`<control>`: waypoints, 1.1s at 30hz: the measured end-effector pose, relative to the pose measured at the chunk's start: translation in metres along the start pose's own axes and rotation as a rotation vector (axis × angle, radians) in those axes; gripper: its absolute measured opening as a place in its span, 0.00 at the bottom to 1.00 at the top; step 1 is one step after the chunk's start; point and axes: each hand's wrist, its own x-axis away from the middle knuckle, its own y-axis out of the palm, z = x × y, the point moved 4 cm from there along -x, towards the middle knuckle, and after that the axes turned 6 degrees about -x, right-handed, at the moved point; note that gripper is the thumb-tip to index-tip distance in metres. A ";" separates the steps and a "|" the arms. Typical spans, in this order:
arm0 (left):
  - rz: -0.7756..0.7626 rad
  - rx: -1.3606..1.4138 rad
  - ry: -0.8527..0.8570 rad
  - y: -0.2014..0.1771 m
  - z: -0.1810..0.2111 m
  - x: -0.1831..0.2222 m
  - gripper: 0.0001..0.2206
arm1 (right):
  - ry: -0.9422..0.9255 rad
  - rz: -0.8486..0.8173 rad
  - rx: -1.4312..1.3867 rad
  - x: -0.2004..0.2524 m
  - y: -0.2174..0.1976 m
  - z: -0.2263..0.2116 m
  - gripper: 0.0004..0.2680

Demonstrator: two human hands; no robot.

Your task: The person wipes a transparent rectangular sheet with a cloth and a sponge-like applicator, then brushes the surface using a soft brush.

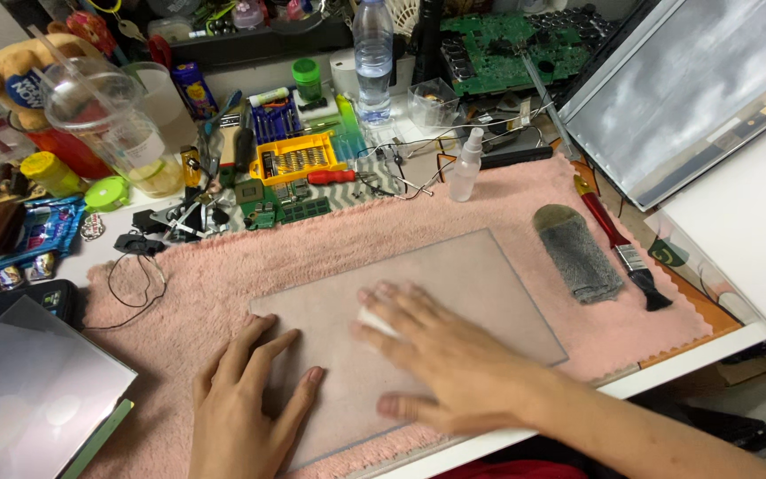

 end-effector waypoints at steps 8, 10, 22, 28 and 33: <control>-0.002 -0.011 -0.036 0.002 -0.001 0.000 0.25 | -0.075 0.022 0.057 0.048 -0.001 -0.008 0.29; 0.010 -0.015 -0.029 0.004 -0.003 0.000 0.25 | -0.045 0.043 0.113 0.039 0.001 0.011 0.29; 0.065 -0.018 -0.005 0.005 -0.004 0.001 0.25 | -0.111 0.084 0.090 0.018 0.027 -0.001 0.25; 0.056 0.003 0.006 0.005 -0.004 0.001 0.24 | 0.010 0.177 0.511 0.008 0.011 0.046 0.24; 0.058 -0.021 -0.018 0.007 -0.005 0.003 0.25 | 0.156 -0.019 -0.024 -0.032 0.009 0.026 0.22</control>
